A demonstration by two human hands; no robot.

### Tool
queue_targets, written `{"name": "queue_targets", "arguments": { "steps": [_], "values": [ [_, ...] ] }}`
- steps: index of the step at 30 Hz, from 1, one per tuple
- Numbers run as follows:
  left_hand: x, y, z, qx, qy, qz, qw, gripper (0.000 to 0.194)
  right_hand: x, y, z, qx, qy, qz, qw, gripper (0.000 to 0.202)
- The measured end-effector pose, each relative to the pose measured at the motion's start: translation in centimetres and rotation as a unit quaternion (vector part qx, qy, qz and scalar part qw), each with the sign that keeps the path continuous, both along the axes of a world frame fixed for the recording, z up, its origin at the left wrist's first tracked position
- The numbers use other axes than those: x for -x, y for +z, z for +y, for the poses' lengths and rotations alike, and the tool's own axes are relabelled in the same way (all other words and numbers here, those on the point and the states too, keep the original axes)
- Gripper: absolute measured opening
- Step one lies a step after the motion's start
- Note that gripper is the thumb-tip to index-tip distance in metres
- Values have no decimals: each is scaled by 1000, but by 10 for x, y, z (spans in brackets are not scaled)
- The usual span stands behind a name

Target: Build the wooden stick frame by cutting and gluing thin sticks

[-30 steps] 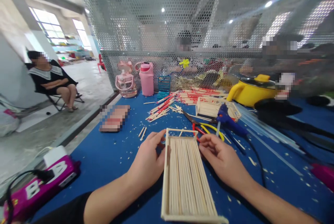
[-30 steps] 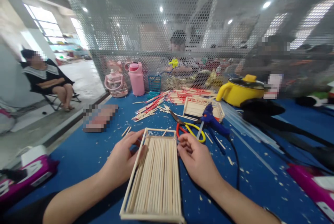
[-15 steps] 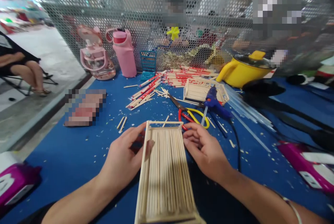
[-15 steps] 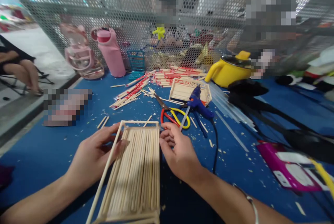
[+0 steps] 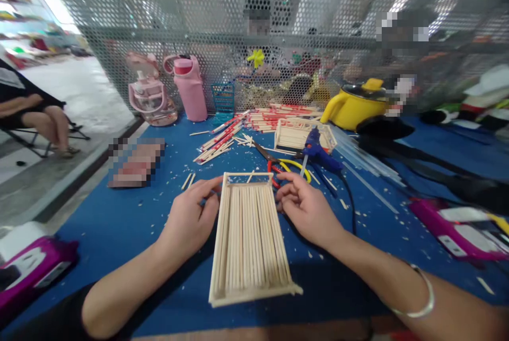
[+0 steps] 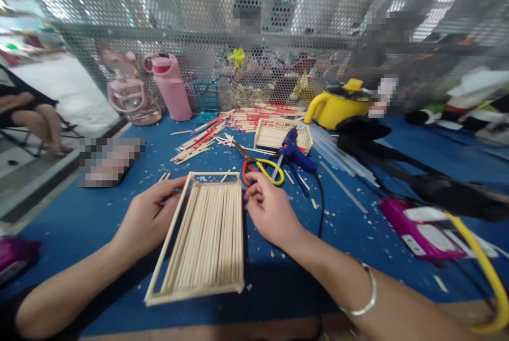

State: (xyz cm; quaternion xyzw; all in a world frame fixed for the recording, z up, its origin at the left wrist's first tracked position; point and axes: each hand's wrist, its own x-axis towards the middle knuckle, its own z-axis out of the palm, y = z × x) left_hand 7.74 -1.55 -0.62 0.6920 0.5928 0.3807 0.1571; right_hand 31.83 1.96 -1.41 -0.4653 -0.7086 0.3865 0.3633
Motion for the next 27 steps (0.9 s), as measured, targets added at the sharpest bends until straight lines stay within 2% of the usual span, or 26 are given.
{"name": "queue_targets", "arguments": {
  "steps": [3, 6, 10, 14, 18, 22, 27],
  "values": [
    [9, -3, 9, 5, 54, -28, 998, 33, -2, 2, 3, -26, -30, -6, 999, 40],
    [15, -4, 17, 48, 81, -76, 993, 32, -4, 1, 4, -34, -31, -6, 999, 38],
    [12, -4, 16, 113, 62, -129, 983, 33, -2, 2, 2, -45, -32, 2, 998, 32],
    [4, -1, 12, 104, 47, -158, 981, 32, 6, 4, 4, -44, -45, 20, 998, 23],
    [1, -1, 14, 146, 53, -219, 963, 39, 13, 3, 12, -61, -60, 9, 996, 19],
    [-3, 1, 13, 210, 12, -258, 943, 42, 15, 1, 18, -80, -54, -16, 995, 15],
    [-6, 1, 12, 239, -1, -281, 929, 49, 16, 1, 16, -43, -61, -7, 997, 13]
  ]
}}
